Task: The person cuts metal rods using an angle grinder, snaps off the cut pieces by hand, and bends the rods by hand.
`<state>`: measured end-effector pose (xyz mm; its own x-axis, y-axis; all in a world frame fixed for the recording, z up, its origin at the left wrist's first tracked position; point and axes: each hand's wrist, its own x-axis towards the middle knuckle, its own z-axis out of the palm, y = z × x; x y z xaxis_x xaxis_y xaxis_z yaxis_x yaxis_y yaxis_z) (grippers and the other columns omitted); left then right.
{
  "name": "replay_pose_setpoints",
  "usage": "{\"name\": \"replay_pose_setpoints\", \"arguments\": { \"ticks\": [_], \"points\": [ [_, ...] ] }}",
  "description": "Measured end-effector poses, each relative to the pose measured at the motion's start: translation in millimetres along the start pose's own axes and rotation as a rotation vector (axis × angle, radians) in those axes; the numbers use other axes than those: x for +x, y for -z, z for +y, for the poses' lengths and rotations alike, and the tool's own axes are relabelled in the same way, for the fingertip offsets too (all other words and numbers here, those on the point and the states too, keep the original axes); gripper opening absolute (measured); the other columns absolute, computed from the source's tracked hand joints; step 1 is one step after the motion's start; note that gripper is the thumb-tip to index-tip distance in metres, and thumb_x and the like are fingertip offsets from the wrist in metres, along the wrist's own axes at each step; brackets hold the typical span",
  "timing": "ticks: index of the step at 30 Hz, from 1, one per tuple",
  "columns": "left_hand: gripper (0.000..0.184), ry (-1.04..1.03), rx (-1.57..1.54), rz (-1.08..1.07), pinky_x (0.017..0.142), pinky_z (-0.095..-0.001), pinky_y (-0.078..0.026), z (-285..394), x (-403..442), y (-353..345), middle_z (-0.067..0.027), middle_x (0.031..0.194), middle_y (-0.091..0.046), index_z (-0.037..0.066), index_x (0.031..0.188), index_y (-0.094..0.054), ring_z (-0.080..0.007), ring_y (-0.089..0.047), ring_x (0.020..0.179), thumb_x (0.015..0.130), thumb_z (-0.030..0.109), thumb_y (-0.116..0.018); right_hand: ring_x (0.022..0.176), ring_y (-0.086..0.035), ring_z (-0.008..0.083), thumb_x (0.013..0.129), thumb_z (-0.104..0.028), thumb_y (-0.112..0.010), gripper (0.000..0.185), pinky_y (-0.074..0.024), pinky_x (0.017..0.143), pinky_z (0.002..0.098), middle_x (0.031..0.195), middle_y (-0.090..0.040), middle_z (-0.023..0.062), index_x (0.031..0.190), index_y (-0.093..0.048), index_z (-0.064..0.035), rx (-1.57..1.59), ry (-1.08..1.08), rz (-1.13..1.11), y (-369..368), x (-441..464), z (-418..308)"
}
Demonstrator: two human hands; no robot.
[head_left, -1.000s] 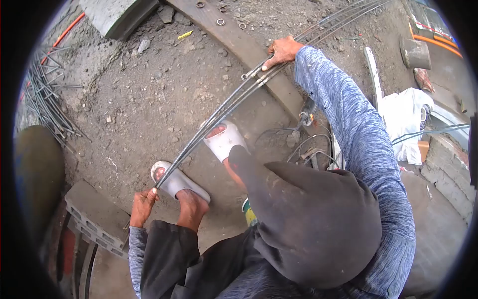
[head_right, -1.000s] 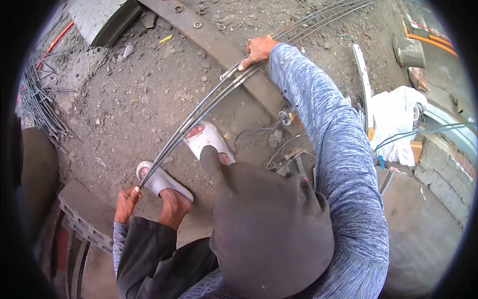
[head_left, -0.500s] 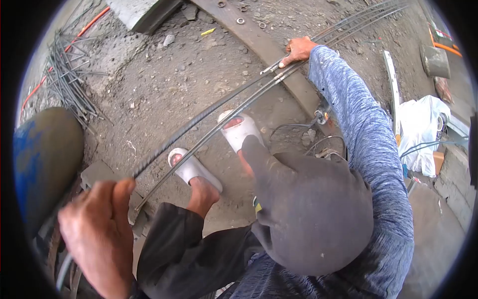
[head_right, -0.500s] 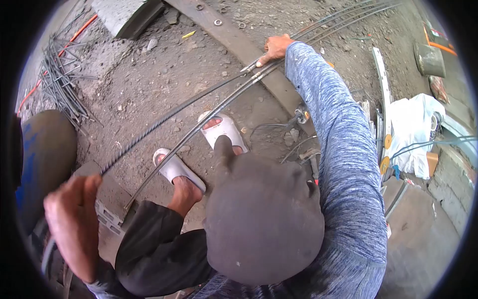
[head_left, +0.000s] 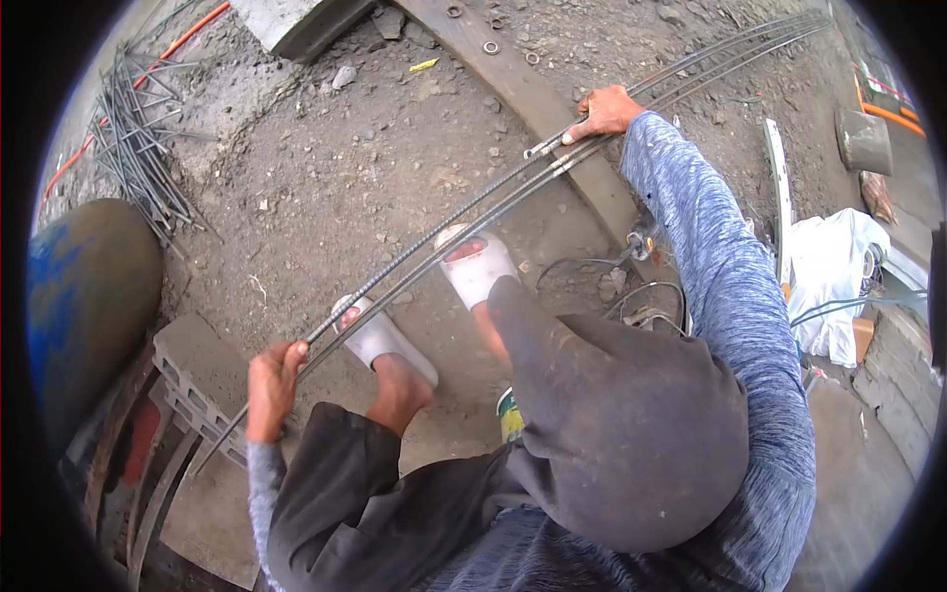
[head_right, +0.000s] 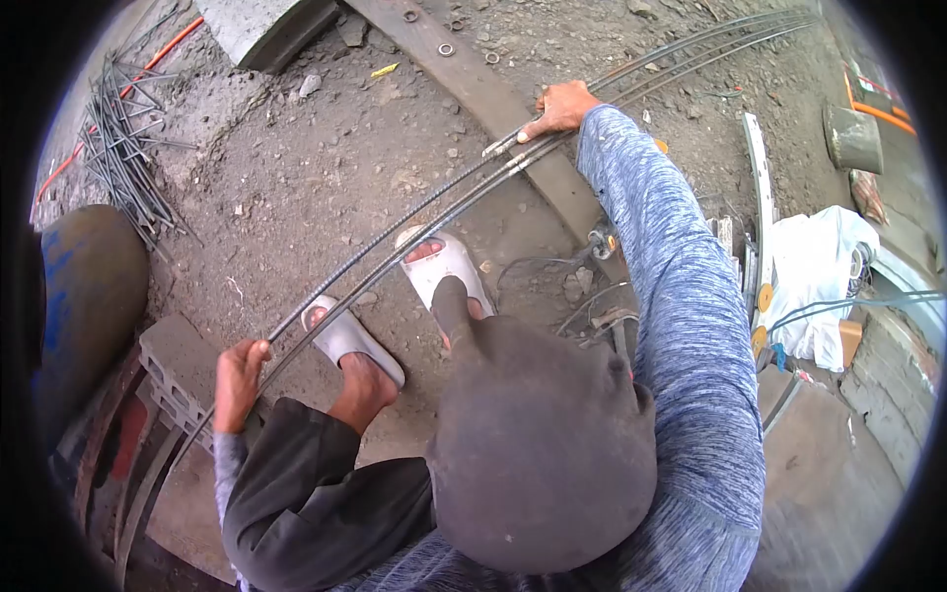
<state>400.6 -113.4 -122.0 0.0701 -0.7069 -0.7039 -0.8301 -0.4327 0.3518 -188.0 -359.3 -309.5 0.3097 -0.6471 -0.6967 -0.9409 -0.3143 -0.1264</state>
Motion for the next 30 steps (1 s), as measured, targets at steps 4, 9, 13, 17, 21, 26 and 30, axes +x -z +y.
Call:
{"name": "replay_pose_setpoints", "arguments": {
  "ticks": [4,9,13,17,21,26,30],
  "points": [
    [0.033,0.022,-0.142,-0.083,0.065,-0.0386,-0.045,-85,36,-104,-0.0121,0.070,-0.060,-0.002,0.093,-0.066,-0.0196,-0.055,0.069,0.102,0.029,-0.060,0.103,-0.068,0.0375,0.064,-0.087,-0.062,0.099,-0.0505,0.089,0.0478,0.107,-0.073,0.0207,0.117,-0.073,-0.0040,-0.022,-0.010,-0.050,1,1,1],
    [0.040,0.247,-0.425,0.066,0.066,-0.0392,-0.045,-75,-12,-125,-0.0148,0.072,-0.061,-0.002,0.092,-0.068,-0.0196,-0.052,0.070,0.097,0.038,-0.066,0.100,-0.066,0.0380,0.066,-0.089,-0.058,0.099,-0.0460,0.086,0.0518,0.101,-0.071,0.0207,0.111,-0.074,-0.0030,-0.112,0.045,0.045,-11,2,5],
    [0.046,0.187,-0.302,0.090,0.065,-0.0420,-0.044,-78,-43,-85,-0.0173,0.071,-0.059,-0.005,0.084,-0.063,-0.0206,-0.049,0.067,0.098,0.039,-0.062,0.101,-0.067,0.0374,0.063,-0.089,-0.060,0.098,-0.0480,0.089,0.0502,0.099,-0.072,0.0221,0.111,-0.075,-0.0054,-0.112,0.072,0.095,-28,15,22],
    [0.048,0.113,-0.355,0.416,0.057,-0.0427,-0.042,-82,-16,-27,-0.0152,0.067,-0.057,-0.005,0.079,-0.059,-0.0197,-0.047,0.061,0.099,0.038,-0.061,0.085,-0.069,0.0376,0.054,-0.075,-0.079,0.079,-0.0495,0.085,0.0489,0.081,-0.072,0.0214,0.085,-0.076,-0.0029,0.071,-0.077,0.089,-10,5,9],
    [0.042,-0.029,-0.231,0.862,0.062,-0.0383,-0.052,-107,71,153,-0.0129,0.083,-0.068,-0.002,0.102,-0.060,-0.0204,-0.063,0.071,0.097,0.039,-0.064,0.074,-0.068,0.0344,0.054,-0.071,-0.082,0.077,-0.0504,0.079,0.0457,0.074,-0.070,0.0206,0.078,-0.073,0.0012,0.105,-0.074,0.065,0,1,-2],
    [0.042,-0.329,-0.264,1.172,0.085,-0.0397,-0.053,-53,110,219,-0.0170,0.102,-0.068,-0.005,0.118,-0.061,-0.0245,-0.064,0.094,0.093,0.027,-0.071,0.069,-0.066,0.0322,0.055,-0.068,-0.083,0.076,-0.0502,0.073,0.0450,0.071,-0.069,0.0211,0.076,-0.071,0.0040,0.197,-0.060,0.176,-9,-3,5],
    [0.042,-0.308,0.107,0.357,0.094,-0.0415,-0.054,-56,112,43,-0.0176,0.122,-0.070,-0.001,0.124,-0.066,-0.0317,-0.068,0.109,0.093,0.027,-0.071,0.072,-0.067,0.0338,0.054,-0.066,-0.084,0.076,-0.0512,0.075,0.0449,0.072,-0.068,0.0213,0.078,-0.072,0.0045,0.137,-0.089,0.097,-1,-2,-2]
  ]
}}
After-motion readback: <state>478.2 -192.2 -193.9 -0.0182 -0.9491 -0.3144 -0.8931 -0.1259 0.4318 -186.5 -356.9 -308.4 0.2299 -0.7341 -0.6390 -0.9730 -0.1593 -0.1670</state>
